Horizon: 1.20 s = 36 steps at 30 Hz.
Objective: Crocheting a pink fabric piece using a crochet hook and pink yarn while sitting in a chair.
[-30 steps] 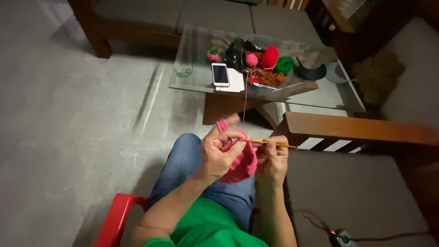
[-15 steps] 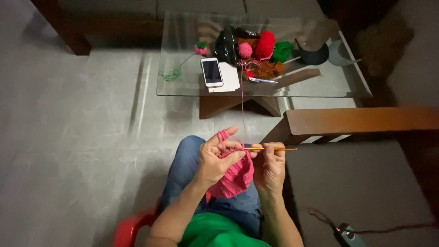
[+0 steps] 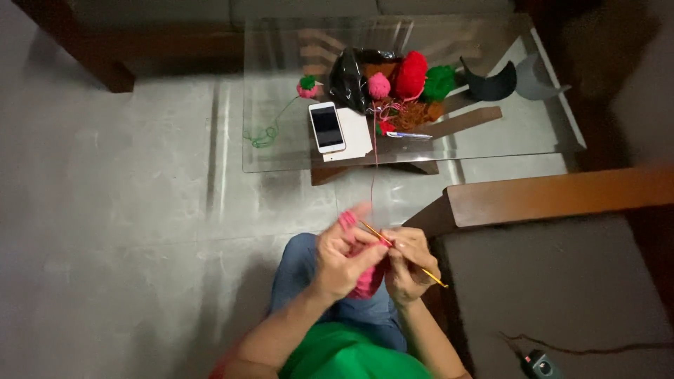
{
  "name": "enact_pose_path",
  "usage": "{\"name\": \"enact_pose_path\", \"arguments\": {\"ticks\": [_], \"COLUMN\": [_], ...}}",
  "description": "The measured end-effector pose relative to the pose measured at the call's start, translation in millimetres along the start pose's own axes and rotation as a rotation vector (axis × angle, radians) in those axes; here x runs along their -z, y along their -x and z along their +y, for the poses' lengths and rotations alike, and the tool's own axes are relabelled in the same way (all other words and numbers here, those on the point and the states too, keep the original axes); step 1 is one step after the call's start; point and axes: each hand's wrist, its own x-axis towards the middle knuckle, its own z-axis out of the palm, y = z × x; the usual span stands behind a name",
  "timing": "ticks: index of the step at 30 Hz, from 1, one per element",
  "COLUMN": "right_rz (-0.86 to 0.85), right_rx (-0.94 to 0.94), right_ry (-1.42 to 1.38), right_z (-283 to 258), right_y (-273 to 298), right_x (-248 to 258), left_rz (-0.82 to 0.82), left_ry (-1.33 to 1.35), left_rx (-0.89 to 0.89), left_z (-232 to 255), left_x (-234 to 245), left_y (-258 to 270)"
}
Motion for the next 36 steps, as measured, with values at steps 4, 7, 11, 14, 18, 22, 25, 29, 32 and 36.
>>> {"name": "enact_pose_path", "arguments": {"ticks": [4,7,11,14,18,22,25,29,32,36], "right_rz": [0.034,0.058,0.010,-0.078,-0.166,-0.098,-0.065,-0.009,-0.127,-0.184], "right_rx": [-0.169,-0.230,-0.272,-0.004,0.607,0.401,0.176,-0.089,0.010,0.341], "right_ry": [-0.156,-0.212,-0.243,0.056,0.551,0.262,0.073,-0.145,-0.040,0.270], "right_z": [13,17,16,14,15,-1,9,11,-2,-7], "right_y": [0,-6,-11,-21,-33,-36,-18,-6,-21,-18], "right_x": [-14,-19,-21,-18,-7,-21,-9,-6,-8,-3], "left_rz": [-0.123,-0.145,-0.141,-0.096,-0.125,-0.161,-0.193,-0.213,-0.183,-0.122], "left_ry": [0.136,0.077,0.115,0.068,0.236,0.518,0.423,0.341,0.354,0.317], "left_rx": [0.015,-0.010,0.011,-0.016,0.048,0.071,0.060,0.077,0.058,0.008], "left_z": [-1,8,11,-5,-11,-6,-12,-8,-9,3], "left_x": [10,9,11,11,1,-7,0,10,10,2], "left_y": [-18,-25,-27,-30,-20,-18,-17,-16,-12,-3]}}
